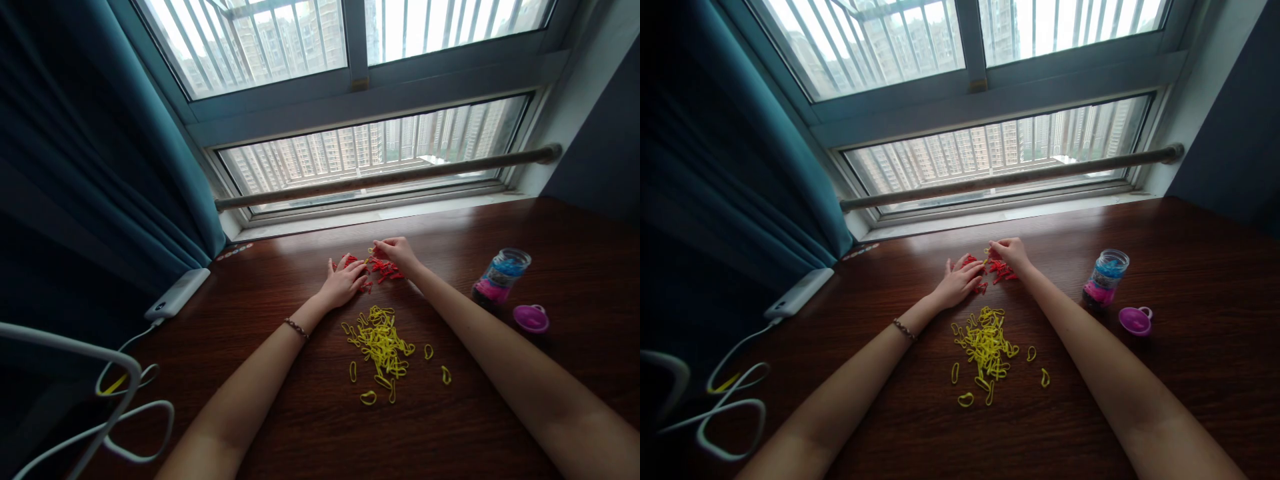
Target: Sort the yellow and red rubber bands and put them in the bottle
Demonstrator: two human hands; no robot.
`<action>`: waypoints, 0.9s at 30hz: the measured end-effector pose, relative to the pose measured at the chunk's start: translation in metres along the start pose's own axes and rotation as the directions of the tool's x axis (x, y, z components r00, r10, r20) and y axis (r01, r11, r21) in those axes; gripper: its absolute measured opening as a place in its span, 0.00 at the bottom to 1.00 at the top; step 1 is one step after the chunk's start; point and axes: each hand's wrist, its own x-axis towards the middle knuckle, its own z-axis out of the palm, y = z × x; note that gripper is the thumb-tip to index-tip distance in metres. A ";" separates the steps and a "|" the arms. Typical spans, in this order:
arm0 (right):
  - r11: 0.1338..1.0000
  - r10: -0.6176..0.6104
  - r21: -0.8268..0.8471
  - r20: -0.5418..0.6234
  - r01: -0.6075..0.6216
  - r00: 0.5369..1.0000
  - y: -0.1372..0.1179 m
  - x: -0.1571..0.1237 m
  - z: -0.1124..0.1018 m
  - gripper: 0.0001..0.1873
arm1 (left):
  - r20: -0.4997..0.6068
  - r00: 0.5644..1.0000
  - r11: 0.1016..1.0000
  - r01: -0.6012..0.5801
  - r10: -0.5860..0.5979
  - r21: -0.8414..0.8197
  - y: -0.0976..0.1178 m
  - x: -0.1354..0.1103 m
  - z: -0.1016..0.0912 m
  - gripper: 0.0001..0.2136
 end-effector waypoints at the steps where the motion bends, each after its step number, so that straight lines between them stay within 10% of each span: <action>1: 1.000 0.011 0.015 -0.003 -0.011 1.000 0.000 0.000 0.001 0.15 | -0.006 1.000 1.000 -0.005 0.005 0.002 0.000 0.000 0.000 0.17; 6: 0.994 0.064 0.090 0.032 -0.066 0.997 -0.009 -0.003 -0.002 0.16 | -0.042 0.999 1.000 0.001 -0.001 -0.009 -0.002 0.001 0.001 0.17; 9: 0.984 0.124 0.087 0.295 -0.155 0.947 -0.022 -0.011 -0.007 0.15 | -0.121 0.992 0.998 0.027 -0.035 -0.064 -0.005 0.004 0.001 0.17; 11: 0.960 0.243 -0.050 0.641 -0.277 0.728 -0.032 -0.017 -0.010 0.16 | -0.200 0.978 0.992 0.033 -0.057 -0.119 -0.008 0.005 0.001 0.16; 13: 0.911 0.375 -0.253 0.839 -0.327 0.395 -0.039 -0.023 -0.012 0.18 | -0.288 0.955 0.984 0.016 -0.067 -0.176 -0.010 0.006 0.000 0.15; 15: 0.882 0.433 -0.350 0.866 -0.316 0.251 -0.042 -0.026 -0.012 0.19 | -0.364 0.929 0.971 -0.025 -0.065 -0.237 -0.013 0.006 -0.001 0.13; 17: 0.891 0.423 -0.335 0.857 -0.307 0.295 -0.039 -0.026 -0.012 0.19 | -0.416 0.907 0.950 -0.069 -0.068 -0.305 -0.014 0.006 -0.002 0.11; 21: 0.931 0.341 -0.180 0.743 -0.319 0.576 -0.024 -0.015 -0.016 0.17 | -0.409 0.901 0.867 -0.085 -0.143 -0.491 -0.010 0.005 -0.006 0.05; 24: 0.957 0.246 -0.018 0.578 -0.290 0.778 -0.015 -0.008 -0.018 0.16 | -0.223 0.963 0.707 -0.053 -0.150 -0.705 0.000 0.003 -0.014 0.07; 27: 0.972 0.171 0.058 0.499 -0.230 0.850 -0.010 -0.006 -0.018 0.15 | 0.051 0.998 0.535 0.058 -0.028 -0.843 0.012 0.000 -0.023 0.10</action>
